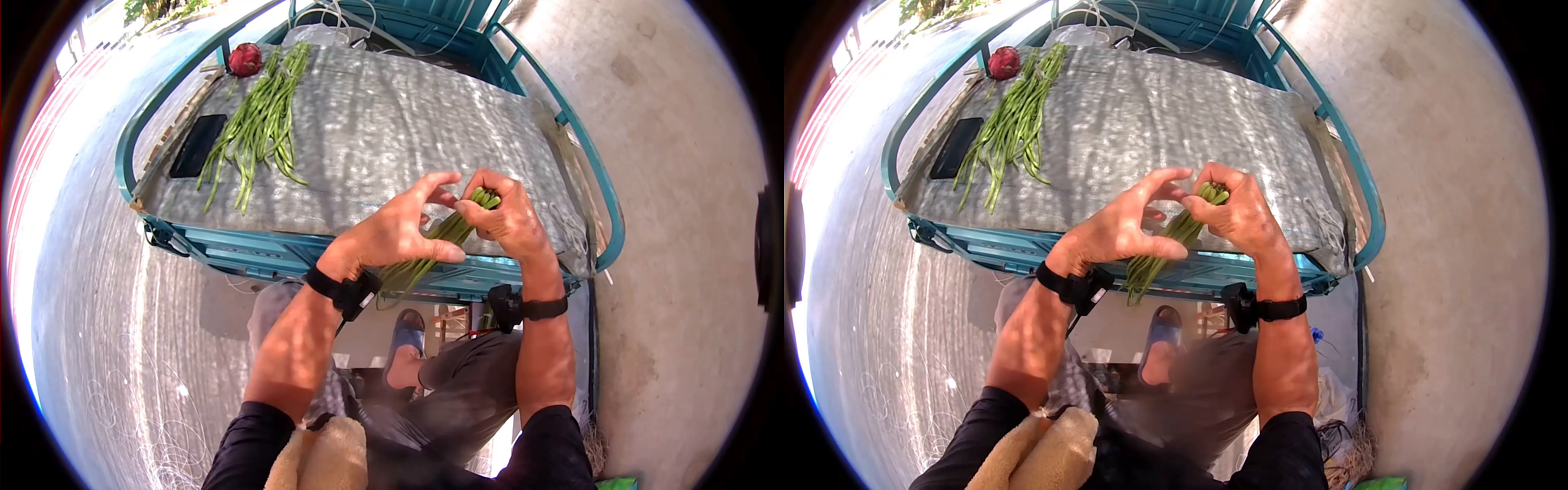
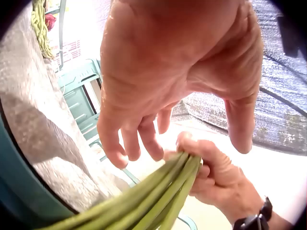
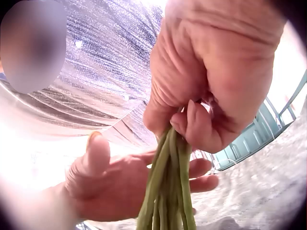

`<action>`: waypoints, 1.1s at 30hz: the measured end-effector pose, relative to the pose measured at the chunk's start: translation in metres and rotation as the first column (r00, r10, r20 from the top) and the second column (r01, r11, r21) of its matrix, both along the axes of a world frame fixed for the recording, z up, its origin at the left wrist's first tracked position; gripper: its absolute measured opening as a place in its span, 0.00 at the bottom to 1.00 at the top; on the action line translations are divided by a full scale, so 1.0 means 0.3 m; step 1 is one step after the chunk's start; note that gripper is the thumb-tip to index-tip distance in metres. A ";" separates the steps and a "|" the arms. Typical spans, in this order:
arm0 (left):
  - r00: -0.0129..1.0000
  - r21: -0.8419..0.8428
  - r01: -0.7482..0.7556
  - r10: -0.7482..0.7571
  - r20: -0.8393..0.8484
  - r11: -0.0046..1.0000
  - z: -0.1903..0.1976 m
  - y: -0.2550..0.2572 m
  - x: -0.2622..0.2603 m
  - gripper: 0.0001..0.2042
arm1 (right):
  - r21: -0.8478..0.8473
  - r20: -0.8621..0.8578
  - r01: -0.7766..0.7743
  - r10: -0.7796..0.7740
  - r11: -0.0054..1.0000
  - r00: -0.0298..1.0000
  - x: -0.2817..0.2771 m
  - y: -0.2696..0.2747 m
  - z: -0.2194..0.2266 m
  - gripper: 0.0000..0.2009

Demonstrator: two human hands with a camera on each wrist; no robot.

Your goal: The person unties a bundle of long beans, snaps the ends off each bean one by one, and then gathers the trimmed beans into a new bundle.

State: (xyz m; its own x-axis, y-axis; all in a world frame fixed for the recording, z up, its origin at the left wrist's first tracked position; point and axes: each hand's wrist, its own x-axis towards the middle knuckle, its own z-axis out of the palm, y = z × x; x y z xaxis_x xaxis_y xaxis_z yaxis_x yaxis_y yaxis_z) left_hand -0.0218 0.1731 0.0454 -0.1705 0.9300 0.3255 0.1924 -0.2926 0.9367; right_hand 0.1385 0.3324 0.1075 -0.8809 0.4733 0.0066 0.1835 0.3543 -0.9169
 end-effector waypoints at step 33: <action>0.943 -0.011 -0.038 0.039 0.329 0.999 -0.015 0.038 0.042 0.29 | 0.214 -0.028 -0.059 0.066 0.975 0.997 0.010 -0.040 0.045 0.08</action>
State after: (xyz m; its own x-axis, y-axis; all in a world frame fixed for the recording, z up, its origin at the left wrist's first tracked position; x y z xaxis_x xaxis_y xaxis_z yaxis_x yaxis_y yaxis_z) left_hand -0.0093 0.1845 0.0410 -0.3033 0.9218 0.2413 -0.1159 -0.2871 0.9509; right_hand 0.1415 0.3203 0.1210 -0.9062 0.4017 0.1320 0.1243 0.5515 -0.8249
